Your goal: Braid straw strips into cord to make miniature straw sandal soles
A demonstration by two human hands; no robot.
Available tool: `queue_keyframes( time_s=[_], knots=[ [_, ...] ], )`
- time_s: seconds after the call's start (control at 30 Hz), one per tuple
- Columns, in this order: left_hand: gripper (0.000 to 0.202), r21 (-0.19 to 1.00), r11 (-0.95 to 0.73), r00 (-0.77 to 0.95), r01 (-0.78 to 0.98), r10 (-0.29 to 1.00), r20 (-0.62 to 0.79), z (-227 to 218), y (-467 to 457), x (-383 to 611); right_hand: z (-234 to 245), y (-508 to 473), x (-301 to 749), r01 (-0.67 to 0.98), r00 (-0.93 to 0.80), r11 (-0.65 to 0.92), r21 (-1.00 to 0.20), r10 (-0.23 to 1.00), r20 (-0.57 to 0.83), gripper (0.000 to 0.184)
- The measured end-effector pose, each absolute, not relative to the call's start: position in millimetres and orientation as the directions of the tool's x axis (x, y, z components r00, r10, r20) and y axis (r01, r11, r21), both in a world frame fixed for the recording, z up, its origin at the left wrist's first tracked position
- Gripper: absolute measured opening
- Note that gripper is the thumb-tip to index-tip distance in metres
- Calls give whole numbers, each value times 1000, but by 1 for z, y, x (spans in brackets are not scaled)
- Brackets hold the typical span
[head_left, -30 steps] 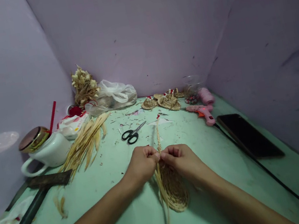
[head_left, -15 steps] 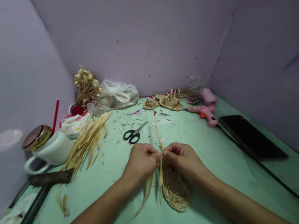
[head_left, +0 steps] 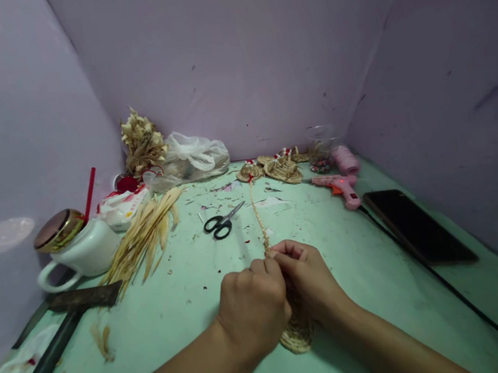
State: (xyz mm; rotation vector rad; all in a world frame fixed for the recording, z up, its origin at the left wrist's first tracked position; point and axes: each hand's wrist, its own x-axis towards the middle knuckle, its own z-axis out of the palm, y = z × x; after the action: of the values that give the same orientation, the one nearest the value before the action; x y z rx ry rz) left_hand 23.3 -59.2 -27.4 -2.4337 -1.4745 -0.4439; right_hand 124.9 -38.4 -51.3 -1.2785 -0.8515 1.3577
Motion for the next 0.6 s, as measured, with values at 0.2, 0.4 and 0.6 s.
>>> queue_keyframes(
  time_s=[0.2, 0.4, 0.6],
  knots=[
    [29, -303, -516, 597, 801, 644, 478, -42, -70, 30, -45, -38, 124, -433, 17, -354, -829, 916, -401, 10],
    [22, 381, -572, 418, 727, 808, 415, -19, -56, 23, -40, -34, 129, -422, 30, -311, -851, 934, -356, 16],
    [15, 865, 218, 218, 451, 914, -343, -5, -20, 13, -38, -34, 129, -379, -56, -350, -857, 933, -357, 17]
  ],
)
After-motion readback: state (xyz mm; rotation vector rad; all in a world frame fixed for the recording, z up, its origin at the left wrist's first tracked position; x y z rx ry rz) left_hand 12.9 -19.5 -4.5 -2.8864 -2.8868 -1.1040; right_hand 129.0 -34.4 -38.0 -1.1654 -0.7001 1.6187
